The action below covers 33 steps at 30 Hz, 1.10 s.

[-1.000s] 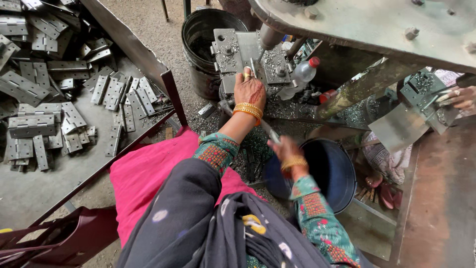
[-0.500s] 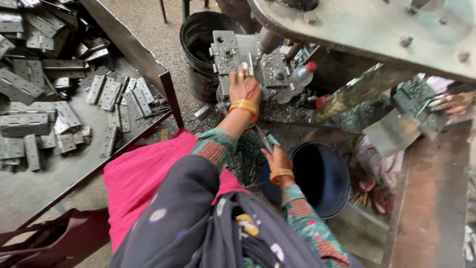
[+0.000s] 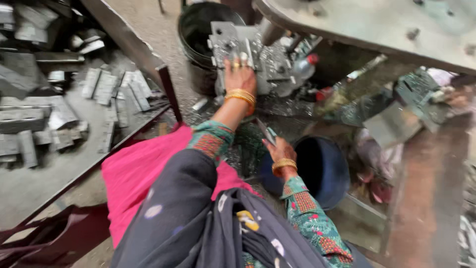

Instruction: The person repeatedly places small metal pieces under a drill press, operates the lever to drill holes, and then removes the pieces. The person handles the metal pieces one at a time, placing them on a nearby table after drilling.

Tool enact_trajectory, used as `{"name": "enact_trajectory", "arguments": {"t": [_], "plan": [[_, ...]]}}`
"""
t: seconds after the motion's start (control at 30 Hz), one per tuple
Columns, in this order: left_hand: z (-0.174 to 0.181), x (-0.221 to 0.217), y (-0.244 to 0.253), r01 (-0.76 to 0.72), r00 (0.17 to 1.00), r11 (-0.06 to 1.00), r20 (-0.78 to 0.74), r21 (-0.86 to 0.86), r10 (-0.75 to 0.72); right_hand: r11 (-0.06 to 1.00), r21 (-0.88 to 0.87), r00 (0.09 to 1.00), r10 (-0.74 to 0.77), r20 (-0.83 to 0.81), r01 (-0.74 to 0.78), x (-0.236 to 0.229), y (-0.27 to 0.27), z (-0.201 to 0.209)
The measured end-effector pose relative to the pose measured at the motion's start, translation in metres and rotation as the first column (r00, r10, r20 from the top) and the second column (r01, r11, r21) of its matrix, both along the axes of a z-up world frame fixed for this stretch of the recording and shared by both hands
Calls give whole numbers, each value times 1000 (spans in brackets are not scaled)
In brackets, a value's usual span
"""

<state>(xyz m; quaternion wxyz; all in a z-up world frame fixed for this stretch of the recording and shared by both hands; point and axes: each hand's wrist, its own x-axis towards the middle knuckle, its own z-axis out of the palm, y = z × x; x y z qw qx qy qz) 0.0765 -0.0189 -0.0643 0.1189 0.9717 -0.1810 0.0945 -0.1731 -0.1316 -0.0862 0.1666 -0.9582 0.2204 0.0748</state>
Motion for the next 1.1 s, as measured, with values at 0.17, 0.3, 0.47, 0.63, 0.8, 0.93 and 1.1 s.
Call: {"name": "enact_trajectory", "arguments": {"t": [0.17, 0.3, 0.47, 0.63, 0.8, 0.93, 1.1], "plan": [[7, 9, -1, -30, 999, 980, -36, 195, 37, 999, -19, 999, -28, -16, 28, 27, -27, 2], [9, -2, -8, -172, 959, 982, 241, 73, 150, 994, 50, 994, -99, -39, 101, 10, -14, -36], [33, 21, 5, 37, 994, 971, -104, 236, -13, 994, 106, 998, 0, -70, 8, 28, -31, -35], [24, 25, -7, -68, 996, 969, -39, 239, 80, 995, 70, 995, -72, -72, 77, 13, -34, -31], [23, 46, 3, -21, 989, 981, -137, 192, 49, 990, 126, 998, -64, -6, 64, 16, 6, -41], [29, 10, 9, 25, 1000, 989, -10, 145, -24, 994, 52, 993, -97, 73, 93, 12, -9, 7], [35, -70, 63, 296, 896, 954, 334, 39, -292, 991, 131, 874, -94, 476, 36, 26, 0, 75]]}}
